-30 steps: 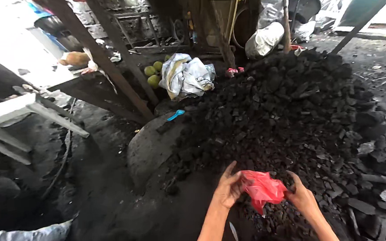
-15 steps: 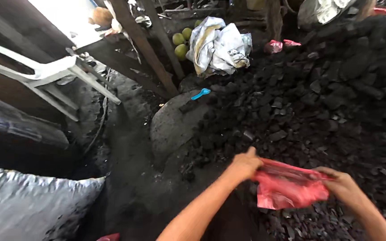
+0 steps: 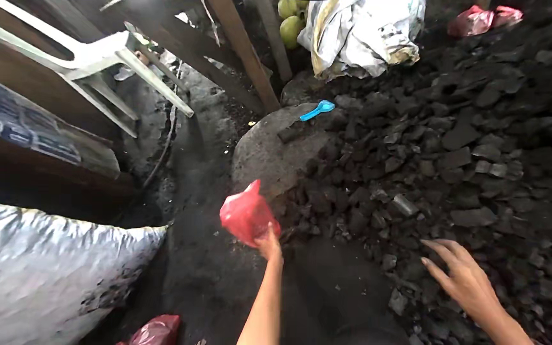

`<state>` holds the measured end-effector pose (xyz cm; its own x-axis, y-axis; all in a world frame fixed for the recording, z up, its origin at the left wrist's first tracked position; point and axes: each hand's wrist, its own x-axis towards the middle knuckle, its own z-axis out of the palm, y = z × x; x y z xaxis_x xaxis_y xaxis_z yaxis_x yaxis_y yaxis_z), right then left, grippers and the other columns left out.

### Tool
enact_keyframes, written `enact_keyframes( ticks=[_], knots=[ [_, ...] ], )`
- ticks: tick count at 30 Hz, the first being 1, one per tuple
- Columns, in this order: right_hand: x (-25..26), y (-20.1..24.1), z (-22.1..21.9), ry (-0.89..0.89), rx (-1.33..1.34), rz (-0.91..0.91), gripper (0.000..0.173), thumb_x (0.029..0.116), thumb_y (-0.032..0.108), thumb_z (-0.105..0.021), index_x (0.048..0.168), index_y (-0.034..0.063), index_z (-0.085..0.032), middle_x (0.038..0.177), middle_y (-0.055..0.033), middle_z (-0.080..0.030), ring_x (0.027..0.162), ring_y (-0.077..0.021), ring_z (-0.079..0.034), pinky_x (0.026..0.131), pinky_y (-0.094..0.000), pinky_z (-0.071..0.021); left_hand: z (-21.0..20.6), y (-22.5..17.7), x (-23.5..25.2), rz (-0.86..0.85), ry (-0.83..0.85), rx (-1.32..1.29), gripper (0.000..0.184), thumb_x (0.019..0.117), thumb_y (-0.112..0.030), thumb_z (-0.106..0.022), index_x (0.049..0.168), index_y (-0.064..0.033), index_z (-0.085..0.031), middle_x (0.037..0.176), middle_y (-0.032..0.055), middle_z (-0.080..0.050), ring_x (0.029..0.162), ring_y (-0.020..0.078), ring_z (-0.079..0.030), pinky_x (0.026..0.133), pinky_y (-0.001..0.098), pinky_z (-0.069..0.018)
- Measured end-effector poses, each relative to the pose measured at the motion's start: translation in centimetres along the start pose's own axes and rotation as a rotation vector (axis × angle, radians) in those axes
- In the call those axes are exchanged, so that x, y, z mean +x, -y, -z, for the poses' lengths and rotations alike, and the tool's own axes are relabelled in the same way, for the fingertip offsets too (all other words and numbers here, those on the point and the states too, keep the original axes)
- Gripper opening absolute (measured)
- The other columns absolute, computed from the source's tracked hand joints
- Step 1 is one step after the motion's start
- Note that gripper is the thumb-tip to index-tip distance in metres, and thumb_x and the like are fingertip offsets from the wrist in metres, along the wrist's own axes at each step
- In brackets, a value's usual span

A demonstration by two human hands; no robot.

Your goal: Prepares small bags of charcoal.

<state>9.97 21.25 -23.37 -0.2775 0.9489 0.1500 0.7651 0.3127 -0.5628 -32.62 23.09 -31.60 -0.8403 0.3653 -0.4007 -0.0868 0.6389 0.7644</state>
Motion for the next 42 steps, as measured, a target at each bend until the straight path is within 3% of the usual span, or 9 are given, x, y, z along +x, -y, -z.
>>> enact_keyframes(
  ticks=[5, 10, 14, 18, 24, 29, 34, 39, 42],
  knots=[
    [7.0, 2.0, -4.2, -0.006, -0.162, 0.288, 0.031, 0.091, 0.017, -0.071, 0.12, 0.0076, -0.074, 0.121, -0.0236, -0.068, 0.111, -0.0475, -0.065, 0.09, -0.0664, -0.0528, -1.1, 2.1, 0.1, 0.001, 0.234, 0.26, 0.069, 0.1077, -0.051, -0.042, 0.151, 0.0032, -0.042, 0.152, 0.0308, -0.043, 0.146, 0.0451, -0.034, 0.118, 0.0698, -0.0173],
    [13.3, 4.8, -8.3, 0.073, -0.203, 0.381, 0.034, 0.0881, 0.018, -0.079, 0.12, 0.0082, -0.074, 0.133, -0.024, -0.064, 0.131, -0.0463, -0.056, 0.108, -0.0722, -0.0386, -1.5, 0.0, -1.8, -0.257, 0.297, 0.198, 0.048, 0.106, -0.031, -0.054, 0.134, 0.0077, -0.059, 0.13, 0.03, -0.061, 0.127, 0.0405, -0.057, 0.109, 0.0571, -0.0416],
    [17.2, 7.1, -10.1, 0.327, -0.253, 0.245, 0.041, 0.0945, 0.025, -0.074, 0.13, 0.0064, -0.069, 0.152, -0.0219, -0.05, 0.148, -0.0439, -0.037, 0.117, -0.0751, -0.0189, -1.3, 1.7, -3.0, -0.383, 0.263, 0.028, 0.041, 0.1061, -0.014, -0.047, 0.135, 0.0152, -0.052, 0.132, 0.0333, -0.058, 0.126, 0.0369, -0.057, 0.11, 0.0487, -0.0434],
    [19.0, 7.0, -11.0, 0.708, -0.393, 0.01, 0.072, 0.0946, 0.041, -0.072, 0.156, 0.0148, -0.046, 0.165, -0.0204, -0.031, 0.156, -0.0457, -0.014, 0.12, -0.0735, -0.0009, -5.0, 1.3, -4.3, -0.33, 0.339, 0.095, 0.055, 0.1031, -0.024, -0.061, 0.141, 0.0131, -0.047, 0.137, 0.0324, -0.056, 0.131, 0.0377, -0.054, 0.114, 0.0482, -0.0404],
    [18.6, 8.2, -10.4, 0.807, -0.485, -0.033, 0.063, 0.0863, 0.041, -0.08, 0.136, 0.0066, -0.064, 0.149, -0.0187, -0.052, 0.141, -0.0465, -0.041, 0.117, -0.0702, -0.0202, -6.9, -2.0, -6.6, -0.243, 0.408, 0.319, 0.054, 0.0979, -0.039, -0.069, 0.131, 0.0027, -0.062, 0.124, 0.0241, -0.067, 0.122, 0.0375, -0.06, 0.107, 0.0566, -0.043],
    [17.0, 9.2, -9.4, 0.891, -0.537, -0.105, 0.074, 0.0828, 0.055, -0.079, 0.144, 0.0196, -0.06, 0.165, -0.0137, -0.034, 0.152, -0.0535, -0.017, 0.11, -0.0849, 0.004, -7.2, -1.6, -4.8, -0.315, 0.456, 0.465, 0.061, 0.0884, -0.038, -0.08, 0.132, 0.001, -0.062, 0.128, 0.0261, -0.064, 0.127, 0.0419, -0.057, 0.109, 0.0604, -0.0407],
    [14.3, 9.2, -6.8, 0.896, -0.491, -0.176, 0.077, 0.083, 0.046, -0.083, 0.151, 0.0259, -0.052, 0.171, -0.0091, -0.021, 0.144, -0.0574, -0.03, 0.103, -0.0895, -0.0118, -6.7, -1.2, -6.0, -0.397, 0.422, 0.42, 0.057, 0.0862, -0.028, -0.084, 0.128, 0.0043, -0.063, 0.122, 0.0269, -0.066, 0.121, 0.0418, -0.061, 0.107, 0.0594, -0.0432],
    [8.5, 7.9, -3.5, 0.852, -0.408, -0.249, 0.064, 0.0918, 0.035, -0.076, 0.15, 0.0234, -0.051, 0.17, -0.0147, -0.019, 0.14, -0.0524, -0.042, 0.103, -0.0766, -0.0358, -4.0, -0.6, -11.0, -0.525, 0.486, 0.31, 0.04, 0.0904, -0.026, -0.079, 0.11, 0.007, -0.07, 0.104, 0.0225, -0.072, 0.104, 0.0346, -0.069, 0.097, 0.0521, -0.0522],
    [4.1, 7.5, -2.1, 0.792, -0.394, -0.197, 0.062, 0.0924, 0.02, -0.074, 0.151, 0.0219, -0.052, 0.17, -0.0169, -0.018, 0.149, -0.0531, -0.027, 0.107, -0.0822, -0.0247, -3.3, 0.2, -14.5, -0.69, 0.667, 0.366, 0.038, 0.093, -0.028, -0.074, 0.109, 0.0063, -0.072, 0.103, 0.0215, -0.074, 0.103, 0.0334, -0.071, 0.097, 0.0503, -0.0542]
  ],
)
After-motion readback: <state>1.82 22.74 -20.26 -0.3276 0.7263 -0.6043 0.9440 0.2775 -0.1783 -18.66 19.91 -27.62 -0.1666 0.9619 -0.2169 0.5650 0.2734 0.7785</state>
